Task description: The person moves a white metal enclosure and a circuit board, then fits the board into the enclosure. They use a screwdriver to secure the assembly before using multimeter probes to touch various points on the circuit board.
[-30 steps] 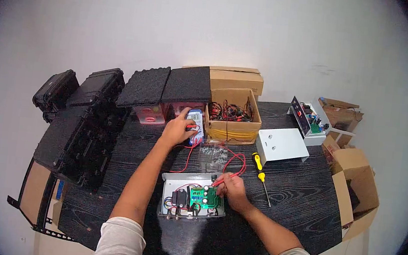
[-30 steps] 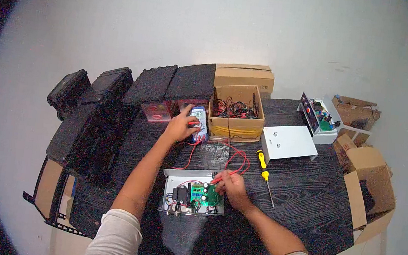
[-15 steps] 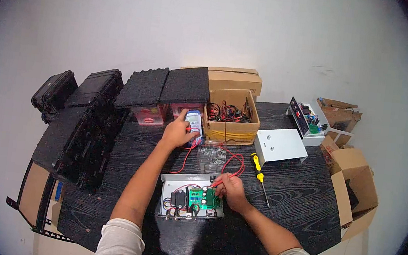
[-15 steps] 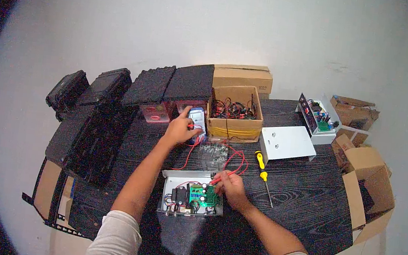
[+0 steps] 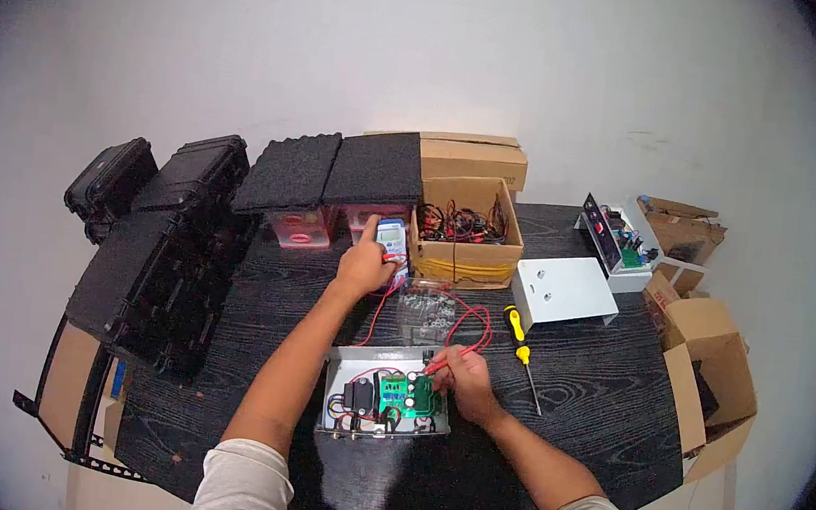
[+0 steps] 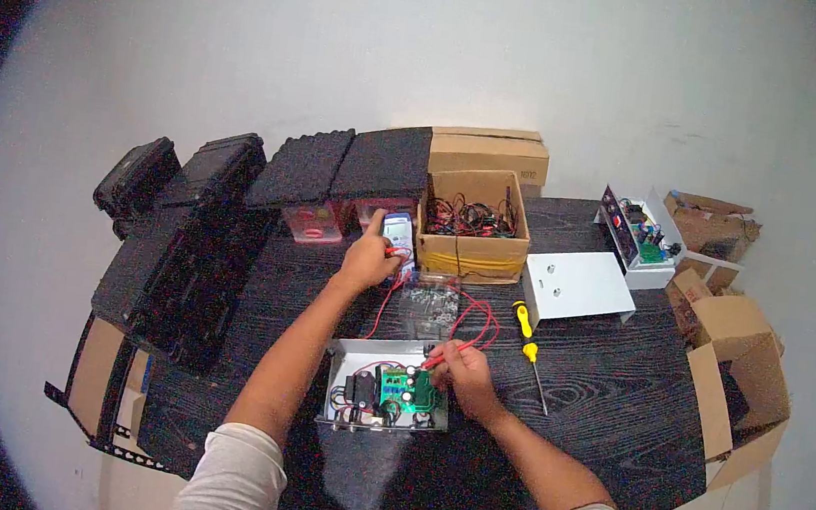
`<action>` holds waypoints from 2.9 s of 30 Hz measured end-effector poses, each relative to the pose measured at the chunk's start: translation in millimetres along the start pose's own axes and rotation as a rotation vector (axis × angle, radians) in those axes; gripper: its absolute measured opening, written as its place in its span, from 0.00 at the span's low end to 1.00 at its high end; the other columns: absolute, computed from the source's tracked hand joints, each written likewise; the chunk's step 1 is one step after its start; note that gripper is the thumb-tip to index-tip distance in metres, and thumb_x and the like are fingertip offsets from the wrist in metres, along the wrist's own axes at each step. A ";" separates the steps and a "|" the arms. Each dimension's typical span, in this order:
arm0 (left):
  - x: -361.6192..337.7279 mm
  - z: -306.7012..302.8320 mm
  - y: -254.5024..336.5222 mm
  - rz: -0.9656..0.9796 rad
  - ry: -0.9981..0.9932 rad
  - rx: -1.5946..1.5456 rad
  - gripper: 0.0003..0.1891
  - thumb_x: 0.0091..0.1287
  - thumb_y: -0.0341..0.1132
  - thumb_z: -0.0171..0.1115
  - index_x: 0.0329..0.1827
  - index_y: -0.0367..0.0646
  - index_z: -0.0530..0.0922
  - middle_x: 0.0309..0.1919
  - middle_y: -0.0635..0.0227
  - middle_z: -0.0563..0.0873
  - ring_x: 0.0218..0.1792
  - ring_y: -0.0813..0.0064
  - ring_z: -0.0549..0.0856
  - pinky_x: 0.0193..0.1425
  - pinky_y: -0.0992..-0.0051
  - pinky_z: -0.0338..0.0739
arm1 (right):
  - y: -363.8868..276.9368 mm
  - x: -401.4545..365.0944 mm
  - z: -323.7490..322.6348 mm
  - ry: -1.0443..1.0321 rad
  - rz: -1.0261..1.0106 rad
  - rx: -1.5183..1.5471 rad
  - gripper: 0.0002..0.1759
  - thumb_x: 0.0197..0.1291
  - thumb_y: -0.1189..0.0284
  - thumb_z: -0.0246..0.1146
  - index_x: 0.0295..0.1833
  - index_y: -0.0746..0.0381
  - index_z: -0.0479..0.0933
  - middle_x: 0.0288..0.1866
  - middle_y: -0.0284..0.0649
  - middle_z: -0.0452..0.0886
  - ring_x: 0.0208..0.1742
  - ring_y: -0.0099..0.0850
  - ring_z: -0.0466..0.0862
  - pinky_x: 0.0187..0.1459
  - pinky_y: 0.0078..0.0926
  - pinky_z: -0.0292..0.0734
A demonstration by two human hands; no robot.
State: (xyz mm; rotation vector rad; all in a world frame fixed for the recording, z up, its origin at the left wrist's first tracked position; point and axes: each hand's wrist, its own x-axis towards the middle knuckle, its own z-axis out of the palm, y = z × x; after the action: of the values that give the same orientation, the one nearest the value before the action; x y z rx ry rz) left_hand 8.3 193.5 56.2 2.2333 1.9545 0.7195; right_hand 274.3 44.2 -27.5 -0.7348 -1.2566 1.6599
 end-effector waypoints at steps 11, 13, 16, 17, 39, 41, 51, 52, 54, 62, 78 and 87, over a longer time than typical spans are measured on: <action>0.1 -11.7 9.5 -0.026 -0.056 0.026 0.16 0.60 0.41 0.76 0.41 0.36 0.90 0.86 0.47 0.58 0.59 0.42 0.88 0.66 0.54 0.81 | 2.5 1.4 -0.3 -0.006 -0.004 0.026 0.23 0.85 0.55 0.50 0.51 0.64 0.79 0.38 0.38 0.88 0.28 0.22 0.85 0.31 0.20 0.78; -0.5 -11.3 4.5 0.002 -0.006 -0.046 0.14 0.61 0.40 0.74 0.39 0.35 0.88 0.85 0.44 0.58 0.61 0.40 0.87 0.67 0.55 0.81 | 0.8 0.9 1.6 0.005 -0.003 0.056 0.24 0.85 0.55 0.50 0.51 0.65 0.79 0.37 0.37 0.88 0.28 0.21 0.84 0.31 0.20 0.78; -7.1 -10.1 -5.6 0.049 0.136 -0.172 0.11 0.66 0.36 0.69 0.39 0.36 0.80 0.82 0.38 0.63 0.63 0.40 0.86 0.67 0.59 0.80 | 0.7 1.6 -0.1 -0.014 0.018 0.058 0.26 0.86 0.52 0.48 0.50 0.65 0.79 0.35 0.37 0.87 0.28 0.21 0.84 0.31 0.20 0.78; -11.2 -9.5 -10.2 0.116 0.168 -0.227 0.09 0.67 0.34 0.68 0.39 0.36 0.80 0.81 0.38 0.65 0.62 0.42 0.86 0.68 0.60 0.79 | 1.5 1.4 -1.5 -0.018 0.031 0.059 0.27 0.86 0.51 0.48 0.50 0.65 0.80 0.35 0.37 0.87 0.28 0.21 0.84 0.31 0.20 0.78; -213.0 -14.9 41.0 -0.001 -0.112 -1.155 0.05 0.77 0.32 0.67 0.46 0.40 0.81 0.37 0.75 0.87 0.38 0.84 0.83 0.46 0.79 0.77 | -3.5 -2.1 4.5 -0.028 -0.007 0.032 0.11 0.78 0.68 0.63 0.56 0.64 0.78 0.46 0.39 0.90 0.37 0.22 0.87 0.37 0.21 0.81; -211.1 -19.7 34.0 0.053 -0.162 -1.054 0.06 0.75 0.30 0.70 0.49 0.41 0.81 0.40 0.74 0.87 0.41 0.84 0.83 0.48 0.78 0.78 | -7.1 -3.9 5.7 -0.027 0.004 0.025 0.11 0.77 0.70 0.65 0.56 0.65 0.78 0.46 0.38 0.90 0.38 0.21 0.86 0.37 0.21 0.81; -222.1 -7.7 20.2 0.036 -0.150 -1.024 0.09 0.72 0.31 0.74 0.49 0.38 0.85 0.40 0.75 0.90 0.41 0.86 0.85 0.49 0.78 0.80 | -15.4 -18.0 16.2 -0.080 -0.159 -0.496 0.08 0.74 0.70 0.68 0.46 0.64 0.87 0.45 0.37 0.92 0.40 0.24 0.89 0.43 0.25 0.84; -223.3 -6.7 19.5 0.040 -0.158 -1.005 0.09 0.72 0.31 0.74 0.49 0.38 0.85 0.40 0.74 0.91 0.41 0.86 0.85 0.49 0.78 0.81 | -12.8 -20.4 18.5 -0.078 -0.219 -0.522 0.08 0.73 0.70 0.68 0.45 0.64 0.87 0.44 0.38 0.92 0.41 0.25 0.90 0.44 0.27 0.85; -224.2 -5.0 18.1 0.035 -0.171 -0.993 0.08 0.72 0.30 0.74 0.49 0.38 0.86 0.39 0.74 0.91 0.41 0.86 0.86 0.48 0.78 0.81 | 8.6 -17.8 9.1 -0.081 -0.230 -0.518 0.07 0.72 0.71 0.69 0.46 0.64 0.87 0.44 0.39 0.92 0.43 0.27 0.90 0.47 0.28 0.85; -222.3 -5.0 19.6 0.033 -0.215 -0.977 0.07 0.70 0.30 0.75 0.46 0.38 0.88 0.36 0.75 0.91 0.37 0.87 0.85 0.44 0.79 0.80 | -0.6 -18.6 14.5 -0.102 -0.312 -0.578 0.07 0.71 0.72 0.71 0.49 0.63 0.88 0.42 0.41 0.92 0.44 0.28 0.91 0.48 0.30 0.85; -218.7 -8.8 24.5 -0.001 -0.290 -0.984 0.12 0.82 0.37 0.62 0.57 0.39 0.83 0.38 0.73 0.89 0.41 0.85 0.85 0.48 0.79 0.80 | 1.3 -18.2 15.2 -0.072 -0.288 -0.604 0.10 0.73 0.66 0.69 0.47 0.63 0.86 0.41 0.42 0.92 0.39 0.33 0.93 0.44 0.31 0.85; -226.8 -19.0 47.9 -0.118 -0.296 -1.095 0.14 0.88 0.39 0.49 0.61 0.38 0.76 0.43 0.65 0.89 0.49 0.77 0.87 0.60 0.73 0.79 | 1.0 -18.7 13.6 -0.060 -0.295 -0.607 0.10 0.74 0.67 0.68 0.46 0.63 0.86 0.42 0.42 0.91 0.41 0.34 0.93 0.45 0.31 0.85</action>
State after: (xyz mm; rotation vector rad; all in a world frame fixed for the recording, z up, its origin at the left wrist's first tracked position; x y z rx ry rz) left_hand 28.3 -36.2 25.2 1.4144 1.0822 1.0191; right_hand 270.1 21.6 -25.4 -0.8057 -1.8446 1.0677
